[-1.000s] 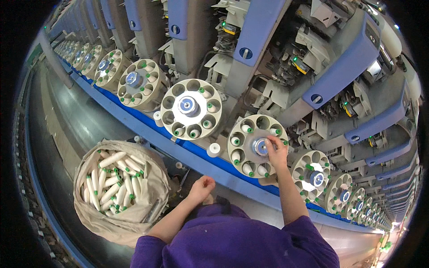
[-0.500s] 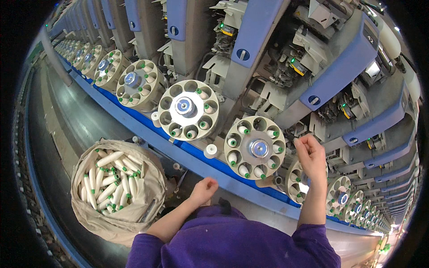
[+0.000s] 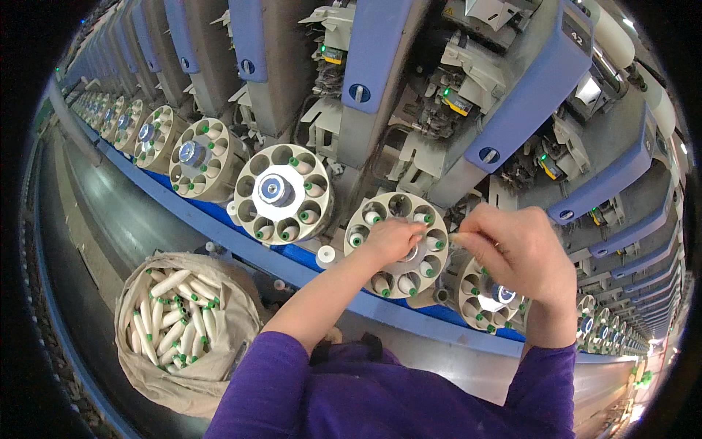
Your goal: The person takes white spools from a cloth bag and places them into slots on a textile machine. They walk along the machine, repeatedly loading spools into the rotating holders.
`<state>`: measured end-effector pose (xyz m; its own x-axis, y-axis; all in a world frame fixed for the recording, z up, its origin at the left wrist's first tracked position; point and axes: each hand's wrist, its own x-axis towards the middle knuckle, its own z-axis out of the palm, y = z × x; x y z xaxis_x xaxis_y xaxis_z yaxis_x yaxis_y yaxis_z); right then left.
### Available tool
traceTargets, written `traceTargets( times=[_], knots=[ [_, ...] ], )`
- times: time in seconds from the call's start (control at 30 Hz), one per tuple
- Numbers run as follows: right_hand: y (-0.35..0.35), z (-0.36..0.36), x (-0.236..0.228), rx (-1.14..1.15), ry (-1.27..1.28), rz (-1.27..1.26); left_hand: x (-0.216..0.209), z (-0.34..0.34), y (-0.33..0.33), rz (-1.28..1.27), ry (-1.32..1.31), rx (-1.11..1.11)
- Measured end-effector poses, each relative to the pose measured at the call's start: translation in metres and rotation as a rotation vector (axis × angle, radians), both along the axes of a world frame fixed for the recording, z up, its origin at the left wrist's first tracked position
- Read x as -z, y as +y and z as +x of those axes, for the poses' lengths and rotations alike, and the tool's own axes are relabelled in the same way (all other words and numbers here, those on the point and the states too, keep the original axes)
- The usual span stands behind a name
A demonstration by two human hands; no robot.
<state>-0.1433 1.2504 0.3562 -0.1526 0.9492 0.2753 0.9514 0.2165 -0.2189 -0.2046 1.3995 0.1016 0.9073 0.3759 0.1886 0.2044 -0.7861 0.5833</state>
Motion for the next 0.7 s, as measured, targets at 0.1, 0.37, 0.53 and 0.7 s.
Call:
traceTargets(
  times=[0.1,0.37,0.53,0.7],
  knots=[
    [0.0,0.01,0.014,0.079,0.161,0.035,-0.01,0.006,0.018,-0.248,-0.064,-0.021],
    [0.021,0.091,0.131,0.357,0.554,-0.079,-0.171,-0.069,0.034,-1.025,-0.967,0.279],
    [0.05,0.092,0.226,0.235,-0.19,-0.026,-0.235,-0.123,0.023,-0.856,-1.224,0.844],
    [0.064,0.087,0.185,0.207,0.037,0.079,-0.127,-0.083,0.031,-0.887,-0.641,0.028]
  ],
)
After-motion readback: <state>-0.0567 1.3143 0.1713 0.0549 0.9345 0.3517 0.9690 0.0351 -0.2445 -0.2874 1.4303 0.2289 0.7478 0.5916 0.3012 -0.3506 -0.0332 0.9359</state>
